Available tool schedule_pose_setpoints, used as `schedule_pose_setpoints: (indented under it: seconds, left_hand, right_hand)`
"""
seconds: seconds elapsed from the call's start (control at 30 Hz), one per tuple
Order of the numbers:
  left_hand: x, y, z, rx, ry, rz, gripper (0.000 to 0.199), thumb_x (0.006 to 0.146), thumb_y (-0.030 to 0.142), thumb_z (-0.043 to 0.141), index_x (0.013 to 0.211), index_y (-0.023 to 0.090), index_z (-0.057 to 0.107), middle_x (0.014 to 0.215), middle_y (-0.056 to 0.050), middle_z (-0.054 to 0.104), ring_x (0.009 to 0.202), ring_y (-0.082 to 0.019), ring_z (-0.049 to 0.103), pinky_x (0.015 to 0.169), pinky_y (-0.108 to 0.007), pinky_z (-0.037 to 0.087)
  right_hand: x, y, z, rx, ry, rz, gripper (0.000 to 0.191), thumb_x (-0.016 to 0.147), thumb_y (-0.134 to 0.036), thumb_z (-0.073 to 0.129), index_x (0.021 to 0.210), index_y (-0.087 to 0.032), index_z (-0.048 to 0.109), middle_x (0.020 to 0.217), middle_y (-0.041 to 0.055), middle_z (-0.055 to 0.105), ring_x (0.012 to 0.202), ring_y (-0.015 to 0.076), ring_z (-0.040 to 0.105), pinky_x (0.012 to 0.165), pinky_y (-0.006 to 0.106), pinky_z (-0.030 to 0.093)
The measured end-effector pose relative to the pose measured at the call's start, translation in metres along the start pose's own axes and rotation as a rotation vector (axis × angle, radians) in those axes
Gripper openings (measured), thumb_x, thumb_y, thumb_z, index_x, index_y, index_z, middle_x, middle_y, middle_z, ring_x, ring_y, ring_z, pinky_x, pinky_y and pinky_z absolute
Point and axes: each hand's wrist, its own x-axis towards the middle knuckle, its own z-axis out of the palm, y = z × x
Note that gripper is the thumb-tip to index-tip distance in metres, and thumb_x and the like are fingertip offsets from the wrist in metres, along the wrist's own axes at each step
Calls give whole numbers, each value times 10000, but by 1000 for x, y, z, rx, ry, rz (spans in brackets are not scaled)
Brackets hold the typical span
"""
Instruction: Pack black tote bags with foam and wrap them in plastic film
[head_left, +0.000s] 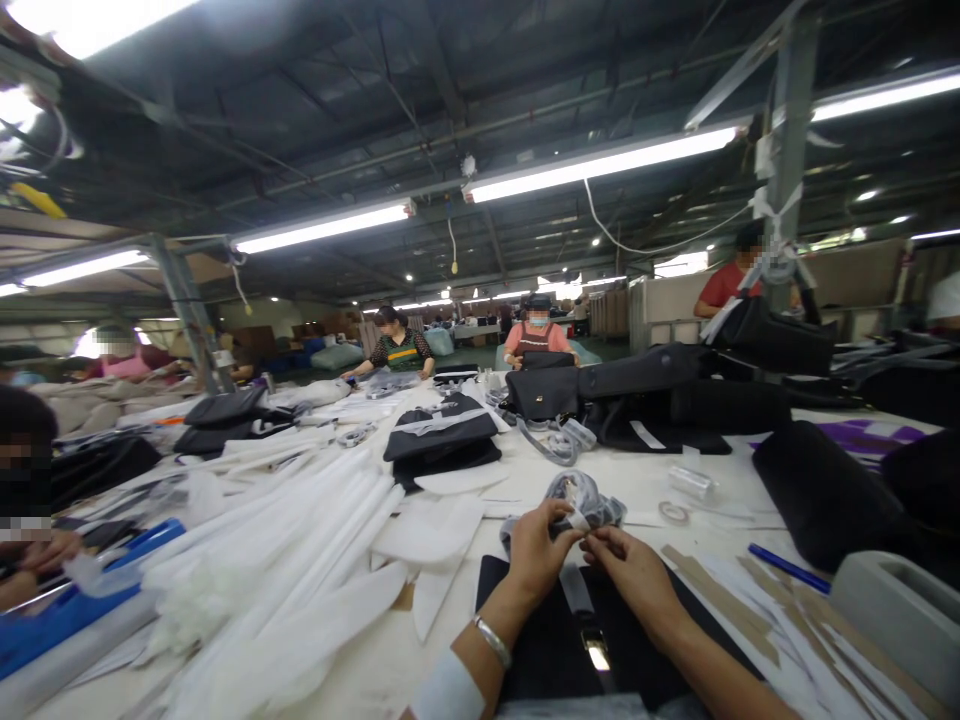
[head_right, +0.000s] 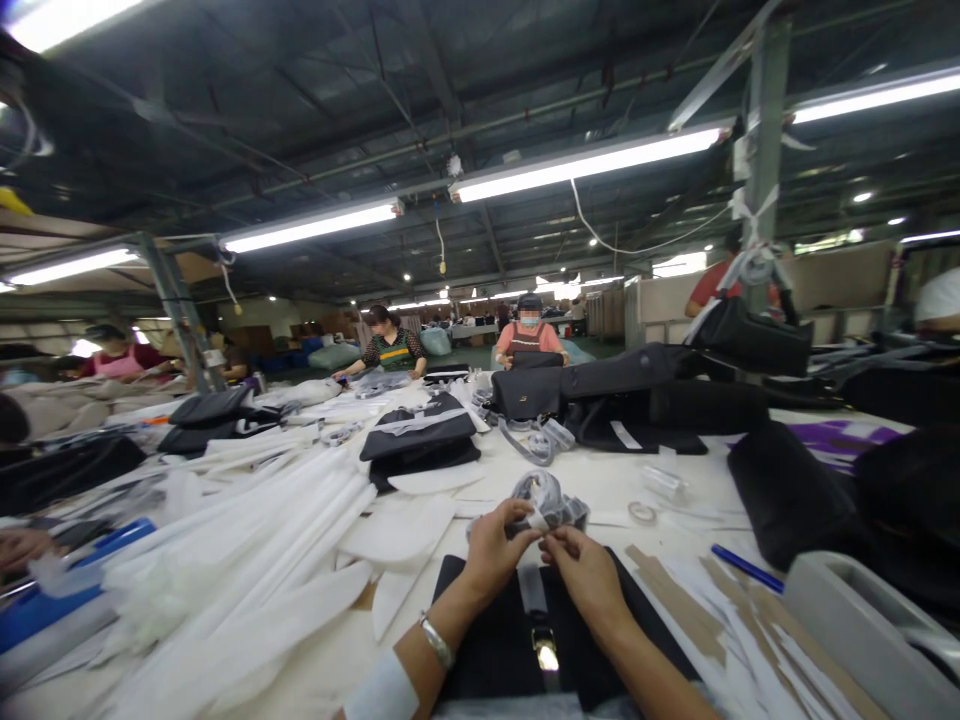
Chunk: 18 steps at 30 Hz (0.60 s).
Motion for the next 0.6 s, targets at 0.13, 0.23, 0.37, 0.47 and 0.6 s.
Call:
schedule_pose_setpoints:
  seconds: [0.13,0.23,0.37,0.47,0.6]
  left_hand:
    - [-2,4,1,5,-17,-17,284,747,287,781,1019,267,701,990,14,760,954,-194,701,889,-305,524]
    - [-5,9,7,-40,-71,5,342,736,321,802,1058,265,700,1016,9,758,979,-193,702,897,-291,522]
    - [-8,14,13,-59,-132,27,364,733,336,806,1073,259,701,1034,-12,757,1000,-214,700,910,-317,520]
    - [-7,13,11,-141,-120,-20,332,726,267,805,1039,236,701,1010,-25,756,989,-212,701,905,-320,525]
    - [-1,8,4,-239,-53,-98,271,755,206,760,1011,203,673,1026,-52,736,1022,-212,685,943,-335,503]
  right_hand:
    - [3,5,-6,-78,21,22,365,719,-481,652,937,-196,718,868,81,767,845,285,728,778,355,561]
    - [7,8,-13,-185,93,46,345,660,-417,671,912,-191,736,813,89,768,835,323,724,711,365,562]
    - [10,10,-19,-203,125,67,285,618,-349,684,856,-205,746,792,90,770,857,348,720,668,367,566]
    - [10,8,-15,-129,100,114,208,606,-287,684,793,-206,725,745,81,761,789,322,727,649,361,576]
    - [4,-2,-9,116,96,174,137,622,-222,684,759,-203,683,788,75,760,686,253,720,678,377,603]
